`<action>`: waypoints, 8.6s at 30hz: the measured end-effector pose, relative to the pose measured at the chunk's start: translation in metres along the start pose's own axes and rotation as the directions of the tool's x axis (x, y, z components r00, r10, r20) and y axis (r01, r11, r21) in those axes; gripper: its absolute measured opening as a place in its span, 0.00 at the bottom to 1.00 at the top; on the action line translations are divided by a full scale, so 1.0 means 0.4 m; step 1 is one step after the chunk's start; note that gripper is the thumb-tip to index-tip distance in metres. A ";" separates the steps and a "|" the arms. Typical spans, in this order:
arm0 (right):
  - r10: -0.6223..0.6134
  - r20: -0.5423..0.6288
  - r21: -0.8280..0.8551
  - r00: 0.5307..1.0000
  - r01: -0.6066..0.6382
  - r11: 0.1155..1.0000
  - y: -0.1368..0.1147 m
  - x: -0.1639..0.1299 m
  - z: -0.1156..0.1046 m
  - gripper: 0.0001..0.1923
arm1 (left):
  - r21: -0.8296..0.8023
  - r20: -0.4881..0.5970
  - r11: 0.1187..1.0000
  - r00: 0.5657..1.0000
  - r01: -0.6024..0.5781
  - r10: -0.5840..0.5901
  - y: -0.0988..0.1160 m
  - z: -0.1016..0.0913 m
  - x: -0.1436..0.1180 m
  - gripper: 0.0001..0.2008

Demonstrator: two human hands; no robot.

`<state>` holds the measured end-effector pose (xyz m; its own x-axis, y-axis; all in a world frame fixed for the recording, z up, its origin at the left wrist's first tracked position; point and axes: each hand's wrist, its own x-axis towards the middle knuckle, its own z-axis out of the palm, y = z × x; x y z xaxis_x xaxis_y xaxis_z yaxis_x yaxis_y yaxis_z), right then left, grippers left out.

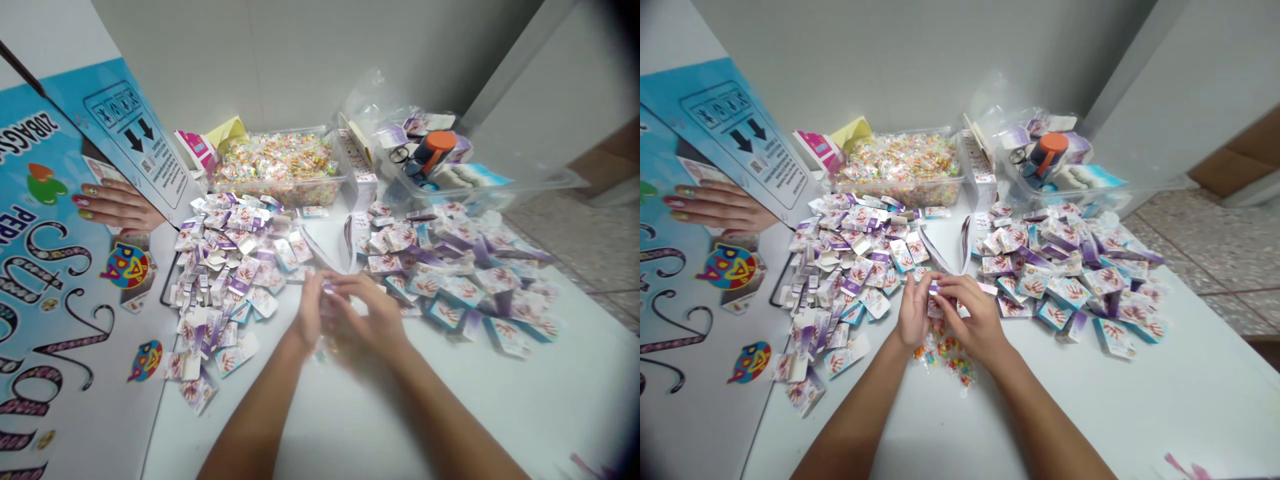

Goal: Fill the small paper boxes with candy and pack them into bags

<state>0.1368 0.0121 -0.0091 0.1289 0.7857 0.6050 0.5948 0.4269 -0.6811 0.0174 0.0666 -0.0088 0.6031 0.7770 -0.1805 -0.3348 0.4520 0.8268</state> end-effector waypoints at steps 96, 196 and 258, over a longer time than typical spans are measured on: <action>0.534 -0.582 0.539 0.614 -0.200 0.818 0.039 0.047 -0.062 0.06 | 0.309 -0.353 0.869 0.802 -0.386 0.482 0.016 -0.053 0.037 0.29; 0.090 0.509 -0.332 0.856 0.099 0.938 -0.030 0.010 -0.113 0.15 | 0.950 0.140 -0.309 0.947 -0.047 0.288 -0.018 -0.062 0.021 0.06; 0.100 0.207 -0.037 0.973 -0.095 0.995 -0.018 0.030 -0.080 0.08 | 0.352 -0.396 0.936 0.902 -0.026 0.174 0.000 -0.058 0.050 0.11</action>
<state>0.1594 0.0042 0.0165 0.0212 0.9000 0.4354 0.6089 0.3338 -0.7196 0.0126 0.0920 -0.0248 0.1990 0.9527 -0.2299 -0.0745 0.2486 0.9657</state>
